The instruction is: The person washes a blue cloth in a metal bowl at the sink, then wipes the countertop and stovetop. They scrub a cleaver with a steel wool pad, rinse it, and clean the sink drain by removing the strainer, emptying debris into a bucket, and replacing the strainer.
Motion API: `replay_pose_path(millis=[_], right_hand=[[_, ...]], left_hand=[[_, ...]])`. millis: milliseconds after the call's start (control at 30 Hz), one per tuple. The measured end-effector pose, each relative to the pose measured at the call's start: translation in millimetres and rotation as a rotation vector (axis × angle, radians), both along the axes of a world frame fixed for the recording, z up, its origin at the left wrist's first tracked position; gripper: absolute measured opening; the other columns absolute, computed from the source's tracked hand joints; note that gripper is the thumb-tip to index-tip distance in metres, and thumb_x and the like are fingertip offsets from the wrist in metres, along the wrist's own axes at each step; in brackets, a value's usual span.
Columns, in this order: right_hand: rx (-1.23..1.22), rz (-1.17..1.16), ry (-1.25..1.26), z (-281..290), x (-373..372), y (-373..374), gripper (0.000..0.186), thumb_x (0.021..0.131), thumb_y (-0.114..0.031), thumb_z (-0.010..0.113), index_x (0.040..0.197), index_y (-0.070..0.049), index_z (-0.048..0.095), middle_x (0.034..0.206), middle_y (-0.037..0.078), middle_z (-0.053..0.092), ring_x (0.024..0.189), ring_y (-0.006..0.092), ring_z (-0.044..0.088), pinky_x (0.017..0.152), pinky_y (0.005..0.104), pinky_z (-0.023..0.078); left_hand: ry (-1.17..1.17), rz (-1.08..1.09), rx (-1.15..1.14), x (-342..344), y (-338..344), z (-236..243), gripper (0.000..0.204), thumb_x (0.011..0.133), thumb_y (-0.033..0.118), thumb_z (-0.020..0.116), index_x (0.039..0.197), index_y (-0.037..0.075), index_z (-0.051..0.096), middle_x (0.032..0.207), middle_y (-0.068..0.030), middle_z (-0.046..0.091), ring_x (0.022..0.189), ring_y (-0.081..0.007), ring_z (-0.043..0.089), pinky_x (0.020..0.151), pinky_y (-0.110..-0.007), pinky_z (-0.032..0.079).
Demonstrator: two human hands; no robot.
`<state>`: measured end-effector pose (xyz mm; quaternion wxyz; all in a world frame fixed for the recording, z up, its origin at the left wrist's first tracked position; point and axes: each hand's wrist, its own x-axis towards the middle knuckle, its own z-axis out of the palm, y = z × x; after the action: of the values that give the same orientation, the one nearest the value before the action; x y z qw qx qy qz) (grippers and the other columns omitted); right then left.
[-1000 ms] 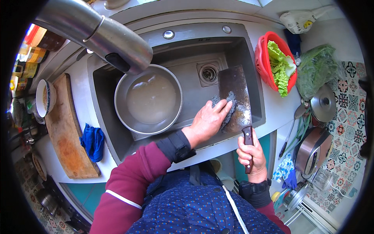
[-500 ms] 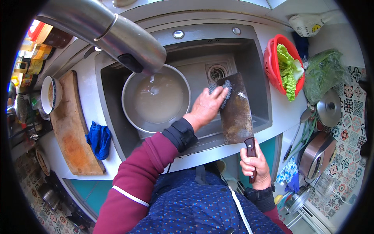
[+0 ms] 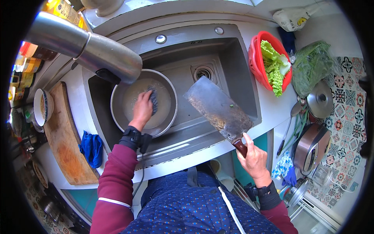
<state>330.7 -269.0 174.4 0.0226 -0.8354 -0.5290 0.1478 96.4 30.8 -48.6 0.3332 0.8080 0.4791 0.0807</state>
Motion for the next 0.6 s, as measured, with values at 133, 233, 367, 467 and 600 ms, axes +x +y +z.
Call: replay_pose_path(millis=[133,233,367,467,600], right_hand=[[-0.062,0.063,-0.104,-10.9,10.6,1.1,0.065,0.068,-0.012,0.078,0.126,-0.002,0.051,0.092,0.013,0.067,0.078,0.0278,0.067,0.066,0.0373,0.053],[-0.104,-0.058,-0.019,-21.6,8.8,3.7,0.061,0.07,-0.015,0.078,0.124,-0.003,0.055,0.106,0.014,0.066,0.093,0.0301,0.066,0.079,0.0375,0.053],[-0.149,-0.201,0.174,-37.9,6.3,4.0,0.061,0.072,-0.018,0.078,0.126,-0.003,0.055,0.118,0.017,0.063,0.104,0.0321,0.063,0.088,0.0351,0.051],[-0.072,-0.275,0.343,-51.2,10.9,5.4,0.063,0.072,-0.019,0.078,0.128,-0.003,0.054,0.122,0.018,0.062,0.106,0.0322,0.062,0.09,0.0357,0.051],[-0.071,-0.659,0.925,-59.6,13.9,11.8,0.067,0.073,-0.018,0.077,0.133,-0.005,0.049,0.125,0.017,0.06,0.108,0.033,0.061,0.091,0.0377,0.05]], left_hand=[[0.448,-0.142,-0.009,-39.8,-4.8,-29.5,0.043,0.085,0.009,0.056,0.128,0.012,0.052,0.124,-0.0147,0.053,0.106,-0.0389,0.058,0.09,-0.047,0.048],[0.494,-0.164,-0.111,-47.6,-3.3,-57.0,0.049,0.081,0.01,0.06,0.129,0.013,0.05,0.125,-0.015,0.052,0.105,-0.0382,0.058,0.089,-0.048,0.048],[0.266,-0.034,-0.151,-38.2,6.1,-53.1,0.046,0.077,0.01,0.063,0.122,0.012,0.056,0.121,-0.0161,0.056,0.107,-0.0366,0.058,0.091,-0.044,0.048],[0.002,0.045,-0.203,-17.5,-3.6,-4.8,0.037,0.076,0.009,0.061,0.113,0.008,0.062,0.114,-0.0165,0.06,0.108,-0.0342,0.058,0.095,-0.038,0.046],[-0.396,-0.193,-0.144,34.0,-62.2,73.3,0.039,0.077,0.003,0.055,0.116,0.009,0.061,0.115,-0.0153,0.058,0.103,-0.0343,0.059,0.088,-0.039,0.05]])
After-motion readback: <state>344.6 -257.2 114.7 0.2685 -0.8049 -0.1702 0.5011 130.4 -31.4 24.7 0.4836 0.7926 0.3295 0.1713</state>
